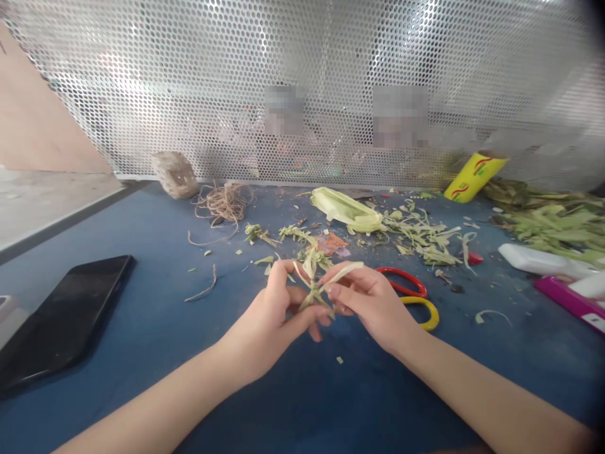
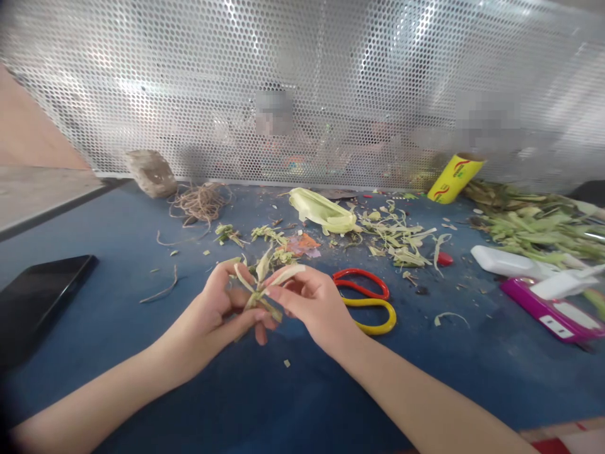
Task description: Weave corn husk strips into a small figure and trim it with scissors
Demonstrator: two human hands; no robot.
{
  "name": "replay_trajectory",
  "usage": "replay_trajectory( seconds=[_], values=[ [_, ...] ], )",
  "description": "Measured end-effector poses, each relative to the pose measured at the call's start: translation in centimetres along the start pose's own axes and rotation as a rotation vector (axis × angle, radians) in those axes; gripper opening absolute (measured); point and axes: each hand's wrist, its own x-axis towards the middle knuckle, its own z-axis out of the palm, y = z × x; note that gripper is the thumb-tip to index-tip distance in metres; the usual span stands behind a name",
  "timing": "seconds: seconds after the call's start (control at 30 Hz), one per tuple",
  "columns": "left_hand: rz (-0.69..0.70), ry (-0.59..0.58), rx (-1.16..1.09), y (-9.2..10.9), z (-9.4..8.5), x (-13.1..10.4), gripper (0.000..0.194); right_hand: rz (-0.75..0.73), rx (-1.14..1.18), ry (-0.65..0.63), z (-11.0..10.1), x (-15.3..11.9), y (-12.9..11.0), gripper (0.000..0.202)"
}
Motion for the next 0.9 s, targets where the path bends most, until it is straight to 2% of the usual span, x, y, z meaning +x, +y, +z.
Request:
replay_trajectory(
  seconds=[0.07, 0.17, 0.23, 0.33, 0.47, 0.57, 0.67, 0.83, 0.9],
  values=[
    [0.045, 0.056, 0.063, 0.2, -0.2, -0.2, 0.028, -0.103, -0.155, -0.017, -0.3, -0.1, -0.5, 0.006],
    [0.136, 0.099, 0.177, 0.2, -0.5, -0.5, 0.028, -0.353, -0.414, -0.031, -0.6, -0.3, -1.3, 0.013],
    [0.199, 0.1, 0.2, 0.1, -0.7, -0.8, 0.025, -0.447, -0.472, -0.052, -0.8, -0.5, -1.6, 0.015],
    [0.263, 0.071, 0.277, 0.0, -0.8, -1.1, 0.022, -0.457, -0.468, -0.079, -0.7, -0.6, -1.7, 0.013],
    [0.279, 0.013, 0.384, 0.3, -0.7, -1.1, 0.021, -0.364, -0.417, -0.1, -0.4, -0.8, -1.5, 0.008],
    [0.228, -0.008, 0.196, 0.4, -0.5, -0.9, 0.018, -0.411, -0.374, -0.091, -0.4, -0.9, -1.5, 0.009],
    [0.197, 0.024, -0.035, 0.5, -0.2, -0.8, 0.01, -0.491, -0.38, -0.088, -0.5, -0.9, -1.6, 0.012],
    [0.176, 0.007, -0.26, 0.4, 0.1, -1.0, 0.012, -0.405, -0.315, 0.027, -0.3, -0.8, -1.7, 0.012],
    [0.17, -0.023, -0.32, 0.5, 0.1, -1.0, 0.011, -0.378, -0.285, 0.036, -0.4, -0.8, -1.8, 0.013]
  ],
)
